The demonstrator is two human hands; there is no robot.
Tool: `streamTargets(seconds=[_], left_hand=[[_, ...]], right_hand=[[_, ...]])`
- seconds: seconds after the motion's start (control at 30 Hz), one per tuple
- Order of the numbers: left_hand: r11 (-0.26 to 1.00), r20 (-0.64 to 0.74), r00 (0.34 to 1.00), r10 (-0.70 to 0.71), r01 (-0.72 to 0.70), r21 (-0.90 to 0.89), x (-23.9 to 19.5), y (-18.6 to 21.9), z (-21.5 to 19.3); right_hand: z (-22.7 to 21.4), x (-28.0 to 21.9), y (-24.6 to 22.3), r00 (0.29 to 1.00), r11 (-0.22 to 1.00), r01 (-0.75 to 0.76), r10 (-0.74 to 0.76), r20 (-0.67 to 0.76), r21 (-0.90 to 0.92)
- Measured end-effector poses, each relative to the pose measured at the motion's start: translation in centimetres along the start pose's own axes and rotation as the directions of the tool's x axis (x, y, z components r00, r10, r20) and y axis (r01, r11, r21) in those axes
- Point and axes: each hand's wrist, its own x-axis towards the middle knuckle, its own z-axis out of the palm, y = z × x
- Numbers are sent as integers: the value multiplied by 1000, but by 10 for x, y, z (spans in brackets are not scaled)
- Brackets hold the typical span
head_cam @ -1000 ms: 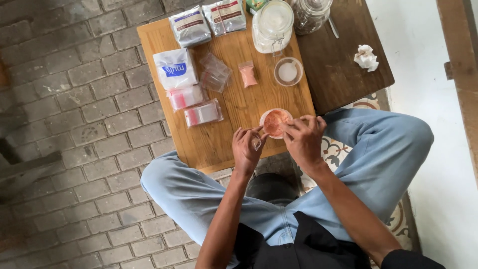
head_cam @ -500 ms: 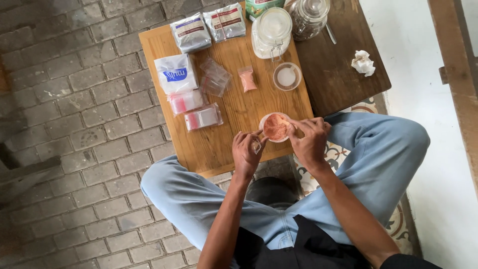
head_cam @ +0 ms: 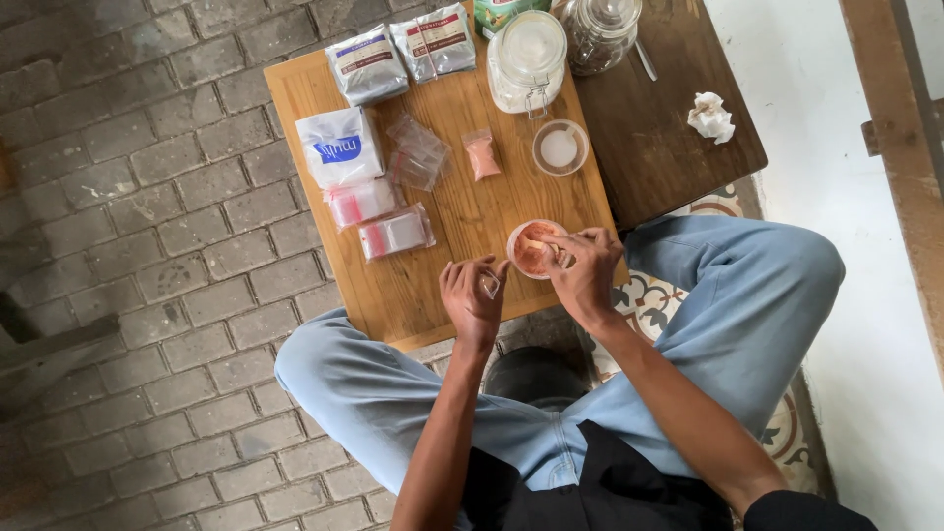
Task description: The person sits cross-legged on the floor and mixes a pink powder in a small plastic container using a wooden stick. Several packets of powder and jars are placed on a wooden table in front of them.
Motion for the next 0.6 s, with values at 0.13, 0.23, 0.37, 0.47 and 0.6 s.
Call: streamTargets(seconds=[0.13, 0.23, 0.37, 0.47, 0.6], left_hand=[[1000, 4, 1000, -10, 10, 15, -2, 1, 1], [1000, 30, 999, -17, 17, -1, -2, 1, -1], [1000, 37, 999, -17, 17, -4, -1, 2, -1], [1000, 39, 999, -24, 24, -1, -3, 0, -3], [999, 57, 997, -44, 44, 1, -8, -3, 0]], right_hand=[[0, 0, 2, 999, 999, -32, 32, 2, 40], [-4, 1, -2, 989, 977, -148, 142, 47, 156], [-22, 9, -21, 951, 901, -309, 285, 123, 304], [-28, 10, -25, 913, 843, -407, 365, 181, 351], [-29, 8, -18, 863, 762, -506, 446, 239, 405]])
